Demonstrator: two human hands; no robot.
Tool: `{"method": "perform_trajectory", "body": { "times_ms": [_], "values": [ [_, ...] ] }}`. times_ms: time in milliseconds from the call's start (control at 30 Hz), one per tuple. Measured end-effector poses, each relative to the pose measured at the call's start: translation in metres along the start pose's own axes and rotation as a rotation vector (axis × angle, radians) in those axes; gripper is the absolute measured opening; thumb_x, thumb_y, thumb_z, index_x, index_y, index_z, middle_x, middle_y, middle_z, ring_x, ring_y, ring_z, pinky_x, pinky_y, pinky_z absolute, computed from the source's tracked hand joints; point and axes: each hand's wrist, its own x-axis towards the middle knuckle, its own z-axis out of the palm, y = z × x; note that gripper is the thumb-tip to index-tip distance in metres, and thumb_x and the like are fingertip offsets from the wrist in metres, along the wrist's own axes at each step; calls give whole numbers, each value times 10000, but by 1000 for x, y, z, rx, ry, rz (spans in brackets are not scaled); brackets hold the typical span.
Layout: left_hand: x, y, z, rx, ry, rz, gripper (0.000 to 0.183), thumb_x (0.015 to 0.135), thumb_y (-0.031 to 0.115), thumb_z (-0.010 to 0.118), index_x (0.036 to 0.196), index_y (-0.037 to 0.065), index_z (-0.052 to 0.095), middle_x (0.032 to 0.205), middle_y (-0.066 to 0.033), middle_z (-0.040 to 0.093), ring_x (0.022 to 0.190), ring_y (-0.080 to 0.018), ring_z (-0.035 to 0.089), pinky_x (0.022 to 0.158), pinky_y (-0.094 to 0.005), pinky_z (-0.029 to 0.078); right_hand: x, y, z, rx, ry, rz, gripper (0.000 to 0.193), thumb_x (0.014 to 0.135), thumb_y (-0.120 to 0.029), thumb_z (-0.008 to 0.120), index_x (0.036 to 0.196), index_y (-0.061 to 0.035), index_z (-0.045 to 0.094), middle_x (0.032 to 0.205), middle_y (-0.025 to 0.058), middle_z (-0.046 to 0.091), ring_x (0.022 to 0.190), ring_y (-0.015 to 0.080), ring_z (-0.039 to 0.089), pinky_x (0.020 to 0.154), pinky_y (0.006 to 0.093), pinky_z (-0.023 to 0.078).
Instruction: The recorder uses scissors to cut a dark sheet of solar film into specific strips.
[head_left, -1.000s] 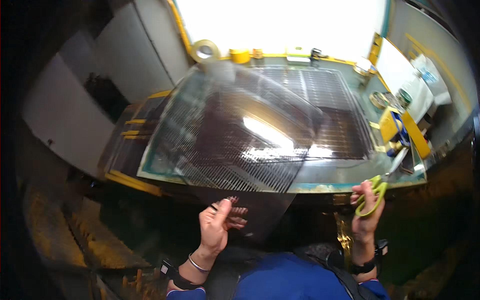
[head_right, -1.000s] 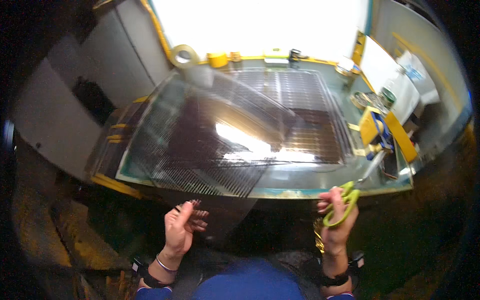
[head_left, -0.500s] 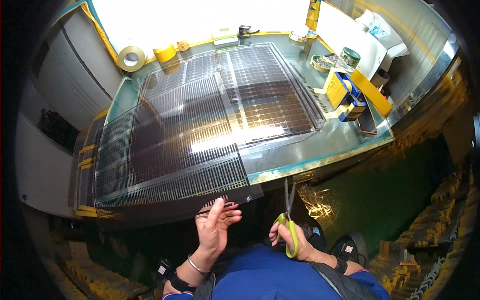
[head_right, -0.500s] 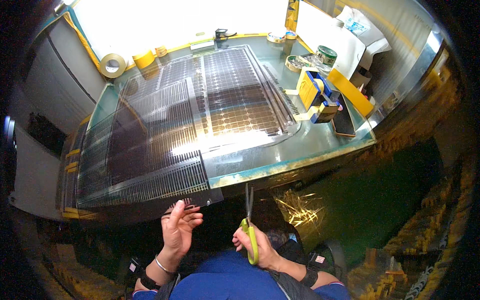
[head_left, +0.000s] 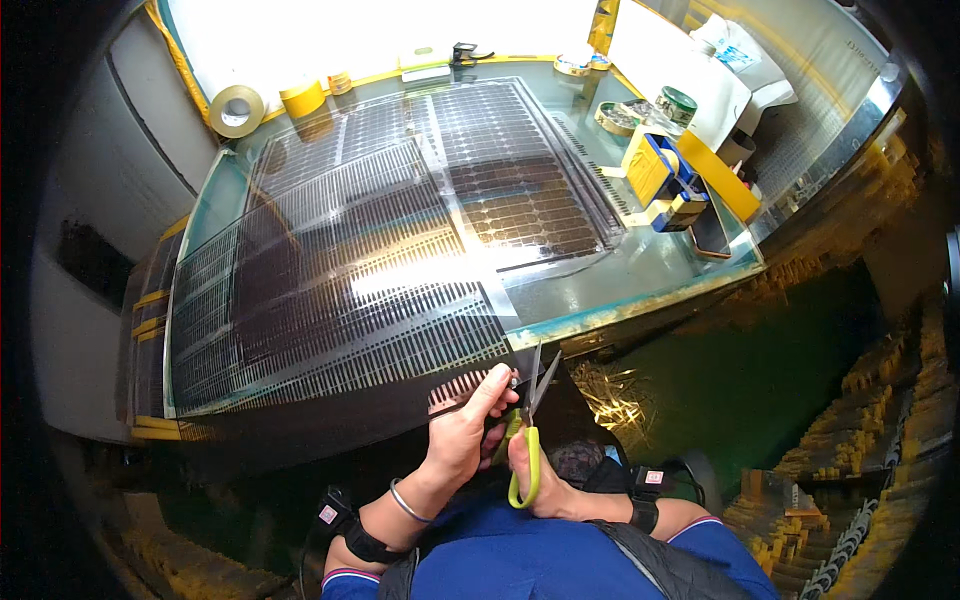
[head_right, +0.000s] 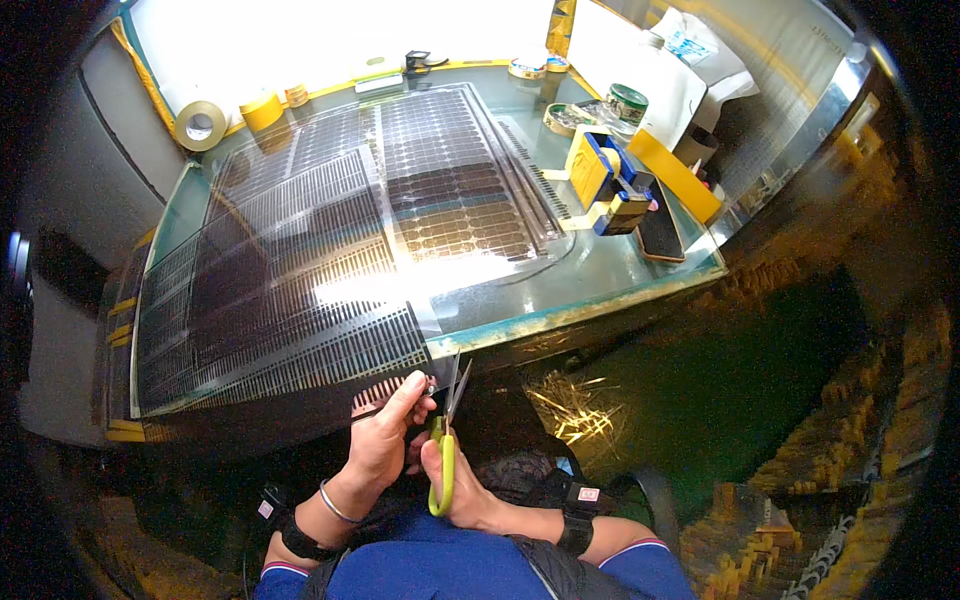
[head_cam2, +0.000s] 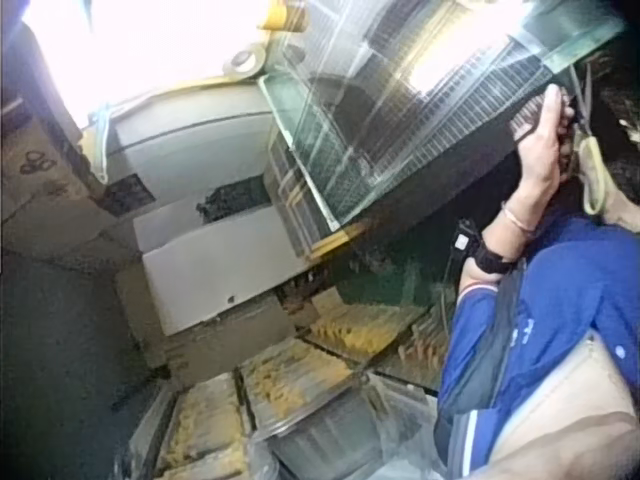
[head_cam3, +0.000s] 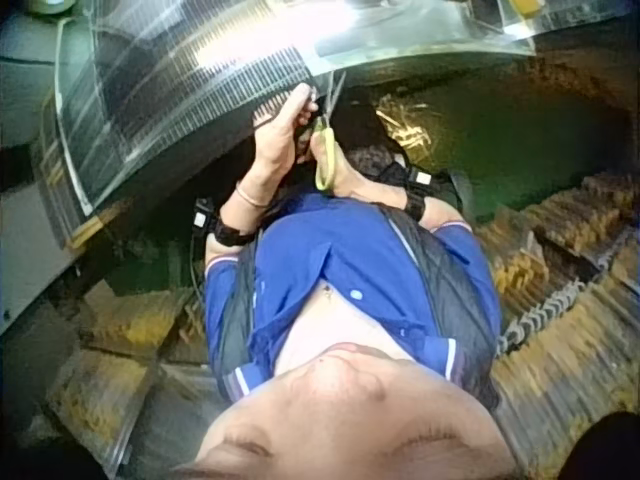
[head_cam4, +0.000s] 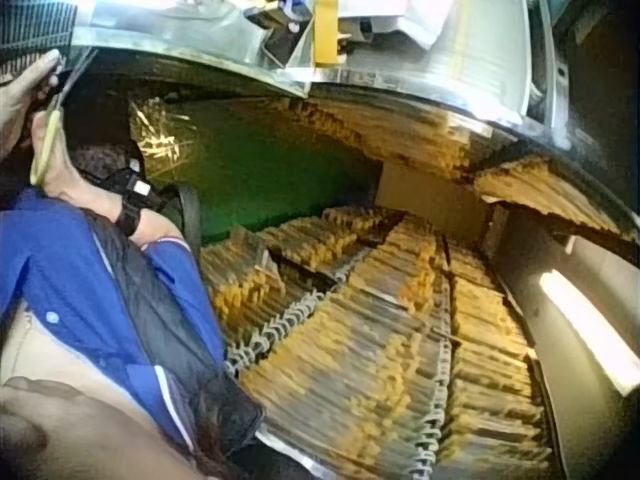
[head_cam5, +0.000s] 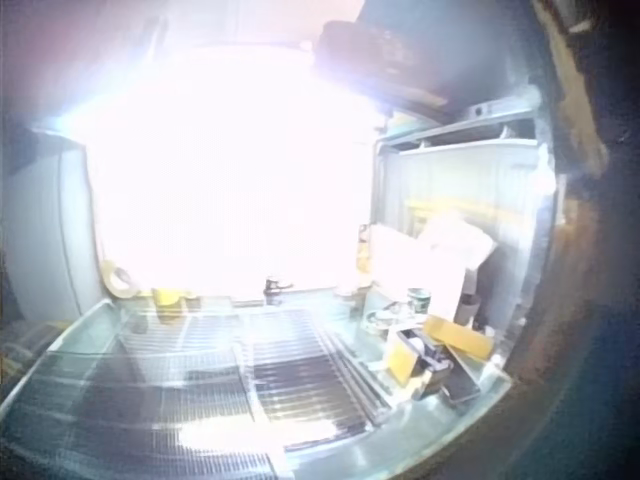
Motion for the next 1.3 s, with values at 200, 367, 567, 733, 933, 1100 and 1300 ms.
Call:
{"method": "perform_trajectory", "body": {
  "times_ms": [200,367,567,733,933,1100,1300],
  "values": [
    [-7,8,13,9,3,-133,165,818,249,618,822,87,643,666,26,574,581,-28,499,508,-176,370,8,-1,0,-263,95,-206,395,932,-398,298,1039,-27,383,910,82,419,823,161,406,751,295,350],
    [-7,5,17,-3,-3,-73,149,816,209,623,813,61,635,671,7,579,582,-59,522,527,-185,407,7,-1,0,-287,118,-146,399,932,-393,302,1047,-20,384,929,97,433,839,172,415,759,300,352],
    [-8,5,16,-18,-5,-78,133,809,185,633,811,52,631,667,-4,579,583,-70,533,537,-200,432,10,0,0,-340,58,-178,560,933,-429,182,1264,17,251,1150,113,368,1047,194,356,899,301,295],
    [-8,6,17,-8,-3,-71,122,808,177,633,796,56,627,667,-2,579,579,-69,532,531,-200,429,11,2,0,-316,53,-178,552,933,-426,194,1256,17,260,1143,112,372,1037,191,359,894,300,297],
    [-9,8,16,7,-29,-124,125,802,183,639,765,66,617,642,9,565,555,-63,519,505,-194,414,9,5,1,-363,136,-173,538,921,-459,229,1146,15,347,997,86,446,902,167,416,783,280,347],
    [-10,16,8,-19,-77,-260,131,797,190,645,760,68,614,627,13,549,516,-61,496,455,-200,393,4,7,0,-295,170,-203,442,912,-436,335,1027,-14,398,794,60,444,691,139,446,609,272,376],
    [-7,13,2,8,-102,-76,118,791,148,646,763,38,612,656,1,558,543,-73,507,469,-207,402,-8,-6,-6,-201,92,-14,467,878,-489,371,865,-25,426,719,48,440,600,118,447,539,245,392]
  ]
}}
